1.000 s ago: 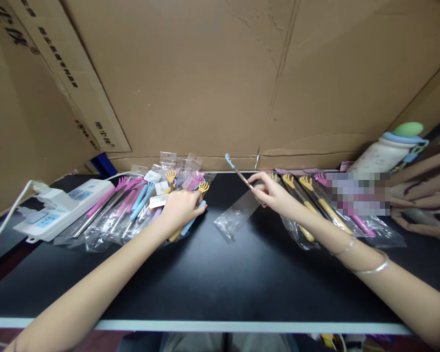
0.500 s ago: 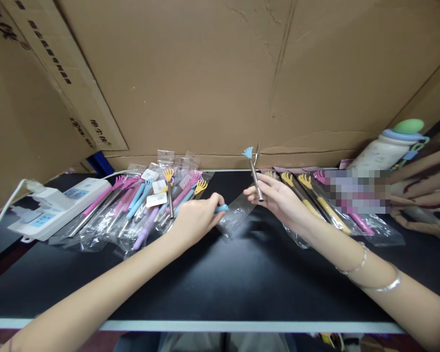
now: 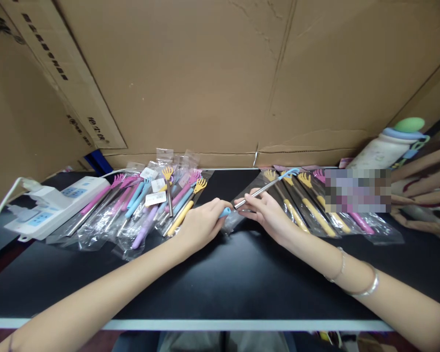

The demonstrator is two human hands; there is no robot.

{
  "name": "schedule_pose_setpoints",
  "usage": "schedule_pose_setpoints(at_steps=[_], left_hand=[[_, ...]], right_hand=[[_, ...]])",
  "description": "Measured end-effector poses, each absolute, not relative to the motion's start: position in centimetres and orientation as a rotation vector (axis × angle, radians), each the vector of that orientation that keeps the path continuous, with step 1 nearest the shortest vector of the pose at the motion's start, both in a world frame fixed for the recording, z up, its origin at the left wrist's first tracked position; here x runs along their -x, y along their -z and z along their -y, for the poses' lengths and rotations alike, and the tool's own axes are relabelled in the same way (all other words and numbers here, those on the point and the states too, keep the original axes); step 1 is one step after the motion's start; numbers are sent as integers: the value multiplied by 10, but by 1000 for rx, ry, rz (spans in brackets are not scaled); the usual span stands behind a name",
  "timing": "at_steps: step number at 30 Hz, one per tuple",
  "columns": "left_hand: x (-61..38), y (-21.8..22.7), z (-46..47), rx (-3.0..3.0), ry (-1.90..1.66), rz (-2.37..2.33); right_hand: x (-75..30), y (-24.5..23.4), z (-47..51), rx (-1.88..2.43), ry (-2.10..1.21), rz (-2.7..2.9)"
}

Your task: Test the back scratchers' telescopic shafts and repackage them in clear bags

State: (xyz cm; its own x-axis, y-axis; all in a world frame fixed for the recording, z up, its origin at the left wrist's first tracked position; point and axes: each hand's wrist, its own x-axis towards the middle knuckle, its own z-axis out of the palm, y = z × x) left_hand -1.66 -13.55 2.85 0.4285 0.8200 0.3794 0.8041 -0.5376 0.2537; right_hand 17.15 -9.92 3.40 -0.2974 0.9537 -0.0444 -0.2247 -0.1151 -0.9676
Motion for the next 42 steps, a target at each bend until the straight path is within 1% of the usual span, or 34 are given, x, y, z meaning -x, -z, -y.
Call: schedule_pose_setpoints(at_steps=[12, 17, 22, 27, 32, 36, 40, 42], left_hand=[[14, -29, 137, -2386, -656, -1454], [11, -29, 141, -2309, -634, -1398], [8, -32, 145, -2141, -701, -1288], [6, -35, 149, -1971, -785, -1151], [4, -29, 147, -1708, -857, -1022], [5, -26, 143, -1474, -809, -916], [7, -27, 141, -1471, -740, -818], [8, -27, 141, -1484, -727, -780]], right_hand=[[-168, -42, 109, 866, -1559, 1281], [-166, -36, 108, 851, -1411, 1412], [-166, -35, 106, 770, -1232, 1532], [-166, -34, 105, 721, -1191, 1582], [-164, -30, 106, 673, -1139, 1608], [-165, -34, 105, 631, -1216, 1652], [-168, -40, 102, 559, -1408, 1717], [-170, -40, 99, 548, -1437, 1744]])
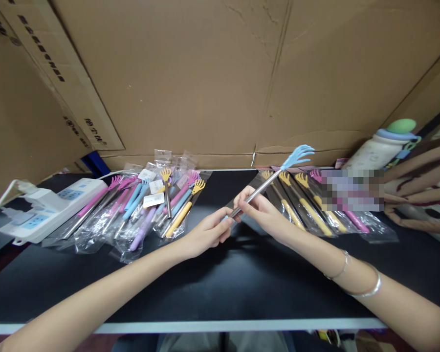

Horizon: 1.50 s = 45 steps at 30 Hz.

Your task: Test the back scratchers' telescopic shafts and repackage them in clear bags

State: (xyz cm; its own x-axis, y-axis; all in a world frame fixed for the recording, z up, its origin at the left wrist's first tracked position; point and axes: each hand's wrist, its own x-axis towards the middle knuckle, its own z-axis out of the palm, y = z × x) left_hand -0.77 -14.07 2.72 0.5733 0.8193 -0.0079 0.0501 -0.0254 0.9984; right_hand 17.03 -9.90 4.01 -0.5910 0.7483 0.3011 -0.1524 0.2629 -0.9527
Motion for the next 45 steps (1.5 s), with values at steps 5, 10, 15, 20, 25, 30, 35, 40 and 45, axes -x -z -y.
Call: schedule_pose_setpoints(at_steps=[5, 10, 15, 20, 25, 30, 35, 40, 45], left_hand=[[6, -25, 141, -1429, -706, -744], [4, -24, 141, -1347, -699, -673], [2, -25, 142, -1276, -720, -674], [2, -30, 139, -1258, -892, -713], [7, -30, 133, -1123, -1169, -754], [9, -26, 130, -1183, -1311, -868], [8, -26, 132, -1345, -1197, -960], [10, -29, 132, -1583, -977, -1029], [17, -33, 127, -1802, -925, -1058]], right_hand=[[-173, -33, 93, 519, -1380, 1806], [-172, -35, 95, 505, -1442, 1835], [-168, -37, 99, 564, -1512, 1765], [-167, -34, 100, 629, -1438, 1735], [-167, -29, 103, 667, -1439, 1878], [-163, -29, 112, 619, -1502, 1938], [-162, -24, 116, 707, -1529, 1887], [-162, -23, 113, 793, -1504, 1821], [-163, -27, 112, 796, -1445, 1818]])
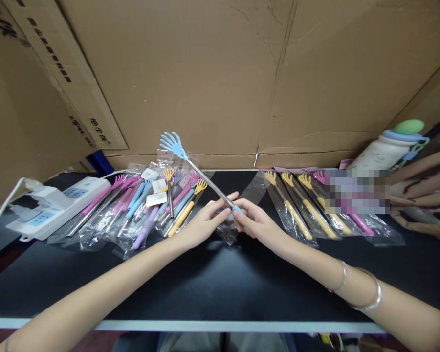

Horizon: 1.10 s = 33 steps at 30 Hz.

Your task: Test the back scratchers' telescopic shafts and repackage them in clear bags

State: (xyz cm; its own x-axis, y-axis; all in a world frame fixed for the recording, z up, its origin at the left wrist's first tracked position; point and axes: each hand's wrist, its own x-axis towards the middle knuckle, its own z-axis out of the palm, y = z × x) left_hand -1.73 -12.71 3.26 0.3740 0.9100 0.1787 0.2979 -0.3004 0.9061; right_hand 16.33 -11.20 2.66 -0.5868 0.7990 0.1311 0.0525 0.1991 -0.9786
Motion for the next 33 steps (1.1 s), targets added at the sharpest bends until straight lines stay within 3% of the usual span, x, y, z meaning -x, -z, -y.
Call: schedule_pose_setpoints(at_steps=[5, 11, 14, 20, 27, 33], left_hand=[[29, -38, 121, -2291, -911, -1251], [42, -50, 121, -3151, -1045, -1333], [48, -54, 115, -3200, -1079, -1531], [62, -43, 95, -3143, -626, -1592], [67, -49, 98, -3153, -686, -1727], [67, -50, 98, -3167, -634, -1770]], right_hand=[[-169, -33, 108, 834, -1336, 1875], [-183, -42, 95, 970, -944, 2196], [-192, -48, 89, 1078, -695, 2381], [-202, -60, 85, 1150, -250, 2601], [-216, -67, 71, 1171, 411, 2613], [-221, -66, 64, 1051, 632, 2641]])
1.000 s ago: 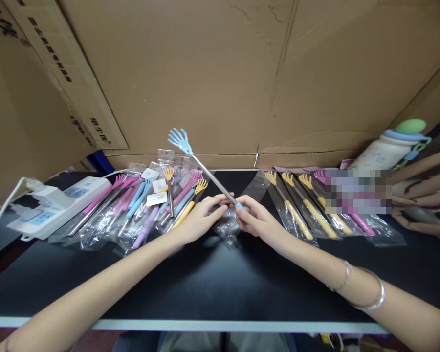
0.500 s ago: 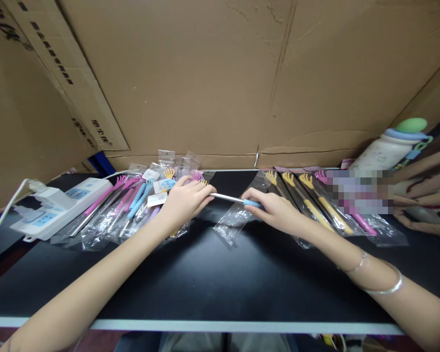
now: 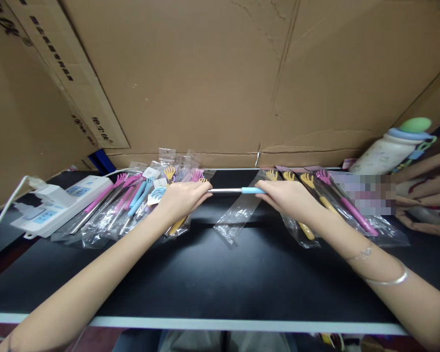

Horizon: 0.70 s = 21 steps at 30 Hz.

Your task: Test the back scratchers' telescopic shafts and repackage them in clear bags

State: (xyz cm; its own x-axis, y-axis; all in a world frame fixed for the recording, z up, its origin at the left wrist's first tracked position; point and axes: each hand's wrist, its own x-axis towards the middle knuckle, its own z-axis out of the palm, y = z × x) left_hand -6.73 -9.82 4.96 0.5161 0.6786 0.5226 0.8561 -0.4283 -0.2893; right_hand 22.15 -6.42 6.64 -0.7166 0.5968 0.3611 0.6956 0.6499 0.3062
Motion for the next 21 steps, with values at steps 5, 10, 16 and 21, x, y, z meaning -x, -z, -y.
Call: schedule_pose_setpoints(at_steps=[5, 10, 16, 21], left_hand=[[68, -41, 96, 2261, 453, 1240], [65, -38, 97, 2352, 515, 1271], [61, -37, 102, 2479, 625, 1356], [59, -39, 105, 2386, 511, 1309]], right_hand=[[-221, -64, 65, 1010, 633, 2659], [-219, -60, 65, 990, 691, 2649], [-214, -59, 70, 988, 754, 2640], [-211, -58, 74, 979, 803, 2614]])
